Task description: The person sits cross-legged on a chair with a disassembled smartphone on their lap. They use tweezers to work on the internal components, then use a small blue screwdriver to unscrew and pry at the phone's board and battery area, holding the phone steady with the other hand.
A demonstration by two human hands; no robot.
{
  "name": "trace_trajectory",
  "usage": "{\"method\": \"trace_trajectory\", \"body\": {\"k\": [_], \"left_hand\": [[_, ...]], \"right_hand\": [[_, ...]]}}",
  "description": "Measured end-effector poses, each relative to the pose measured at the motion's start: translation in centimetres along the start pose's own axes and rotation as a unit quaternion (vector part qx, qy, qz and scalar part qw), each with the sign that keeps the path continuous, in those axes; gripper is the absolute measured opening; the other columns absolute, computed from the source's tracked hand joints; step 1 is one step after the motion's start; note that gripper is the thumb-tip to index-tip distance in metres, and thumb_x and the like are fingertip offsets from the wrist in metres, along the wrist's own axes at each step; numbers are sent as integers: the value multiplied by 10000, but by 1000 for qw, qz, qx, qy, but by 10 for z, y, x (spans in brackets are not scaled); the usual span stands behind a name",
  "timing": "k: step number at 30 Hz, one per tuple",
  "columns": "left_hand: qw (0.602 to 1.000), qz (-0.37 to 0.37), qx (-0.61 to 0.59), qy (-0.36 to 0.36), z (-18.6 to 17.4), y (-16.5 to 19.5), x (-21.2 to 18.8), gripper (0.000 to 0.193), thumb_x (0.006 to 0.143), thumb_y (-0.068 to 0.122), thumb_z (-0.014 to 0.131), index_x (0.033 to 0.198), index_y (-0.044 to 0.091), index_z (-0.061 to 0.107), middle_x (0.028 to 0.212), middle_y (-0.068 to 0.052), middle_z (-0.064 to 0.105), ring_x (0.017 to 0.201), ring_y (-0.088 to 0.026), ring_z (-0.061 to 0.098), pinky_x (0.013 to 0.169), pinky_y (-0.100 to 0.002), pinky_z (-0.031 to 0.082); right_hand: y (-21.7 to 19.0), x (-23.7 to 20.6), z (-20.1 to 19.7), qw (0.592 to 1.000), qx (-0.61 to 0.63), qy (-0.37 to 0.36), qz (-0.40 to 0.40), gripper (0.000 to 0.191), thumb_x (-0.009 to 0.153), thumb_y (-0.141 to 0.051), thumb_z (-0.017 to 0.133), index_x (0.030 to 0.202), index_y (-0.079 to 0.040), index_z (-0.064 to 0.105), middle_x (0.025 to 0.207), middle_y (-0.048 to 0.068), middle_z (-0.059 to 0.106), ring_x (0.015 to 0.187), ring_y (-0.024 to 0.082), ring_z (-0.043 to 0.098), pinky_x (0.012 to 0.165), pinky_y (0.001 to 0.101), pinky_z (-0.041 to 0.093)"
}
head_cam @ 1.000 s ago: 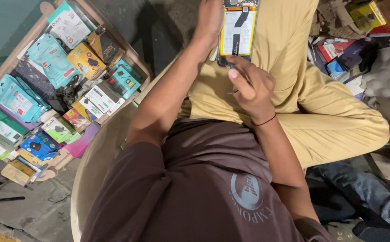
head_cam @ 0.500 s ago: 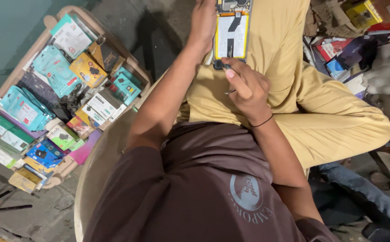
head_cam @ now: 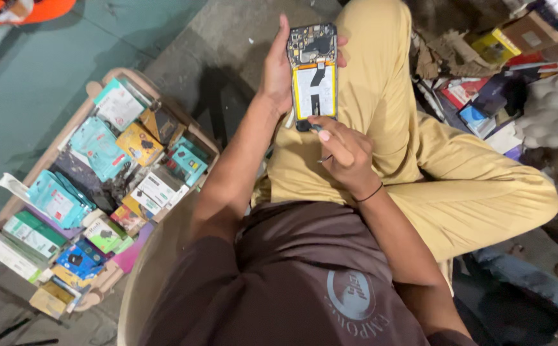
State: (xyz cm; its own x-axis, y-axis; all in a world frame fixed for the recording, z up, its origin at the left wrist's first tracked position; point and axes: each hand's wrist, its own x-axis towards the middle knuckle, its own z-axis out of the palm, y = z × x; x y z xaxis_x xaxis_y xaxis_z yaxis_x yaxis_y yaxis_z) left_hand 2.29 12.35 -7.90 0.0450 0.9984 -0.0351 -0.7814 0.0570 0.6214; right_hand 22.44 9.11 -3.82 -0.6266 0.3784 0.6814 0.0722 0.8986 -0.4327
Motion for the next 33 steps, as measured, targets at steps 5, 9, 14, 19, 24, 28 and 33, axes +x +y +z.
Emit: {"method": "trace_trajectory", "body": {"k": [5, 9, 14, 19, 24, 28, 33], "left_hand": [[998, -2, -6, 58, -6, 2, 18, 910, 1017, 706, 255, 1184, -67, 705, 946, -177, 752, 862, -225, 703, 758, -332, 546], [998, -7, 3, 66, -6, 8, 36, 893, 1010, 699, 275, 1159, -66, 712, 928, -188, 755, 852, -241, 717, 760, -334, 559], [994, -36, -37, 100, -5, 9, 45, 853, 989, 679, 288, 1137, -53, 699, 961, -178, 760, 863, -270, 728, 760, -366, 581], [998, -30, -21, 55, -11, 4, 44, 875, 993, 692, 306, 1137, -68, 715, 920, -192, 750, 837, -251, 725, 739, -346, 574], [998, -41, -7, 55, -10, 9, 44, 885, 976, 702, 315, 1133, -66, 724, 904, -189, 756, 777, -230, 710, 703, -330, 566], [997, -41, -17, 68, -9, 10, 45, 872, 969, 698, 324, 1115, -64, 720, 894, -194, 756, 770, -238, 718, 697, -338, 570], [997, -39, -10, 68, -11, 9, 44, 868, 974, 701, 325, 1117, -58, 723, 886, -189, 754, 750, -231, 710, 676, -344, 563]], "right_hand": [[9, 7, 2, 999, -29, -3, -20, 605, 881, 163, 662, 1344, -132, 409, 1191, 170, 704, 885, 308, 740, 621, 371, 563], [18, 13, 2, 998, -49, -6, -25, 587, 871, 151, 683, 1324, -130, 437, 1228, 168, 698, 844, 299, 723, 610, 369, 546], [20, 14, 5, 998, -52, 2, -20, 589, 814, 152, 657, 1299, -125, 468, 1245, 174, 698, 823, 285, 716, 611, 357, 548], [19, 8, 7, 999, -46, -3, -16, 577, 825, 162, 669, 1282, -137, 483, 1262, 158, 689, 844, 280, 721, 625, 359, 548], [20, 11, 8, 998, -57, -5, -19, 613, 820, 161, 671, 1314, -155, 489, 1241, 156, 689, 816, 271, 717, 620, 357, 560], [19, 13, 10, 999, -46, 18, -24, 636, 861, 157, 666, 1363, -150, 424, 1275, 175, 681, 852, 295, 718, 618, 357, 539], [20, 12, 12, 999, -44, 21, 1, 621, 891, 142, 707, 1358, -165, 435, 1223, 143, 691, 786, 259, 698, 614, 350, 547]]}}
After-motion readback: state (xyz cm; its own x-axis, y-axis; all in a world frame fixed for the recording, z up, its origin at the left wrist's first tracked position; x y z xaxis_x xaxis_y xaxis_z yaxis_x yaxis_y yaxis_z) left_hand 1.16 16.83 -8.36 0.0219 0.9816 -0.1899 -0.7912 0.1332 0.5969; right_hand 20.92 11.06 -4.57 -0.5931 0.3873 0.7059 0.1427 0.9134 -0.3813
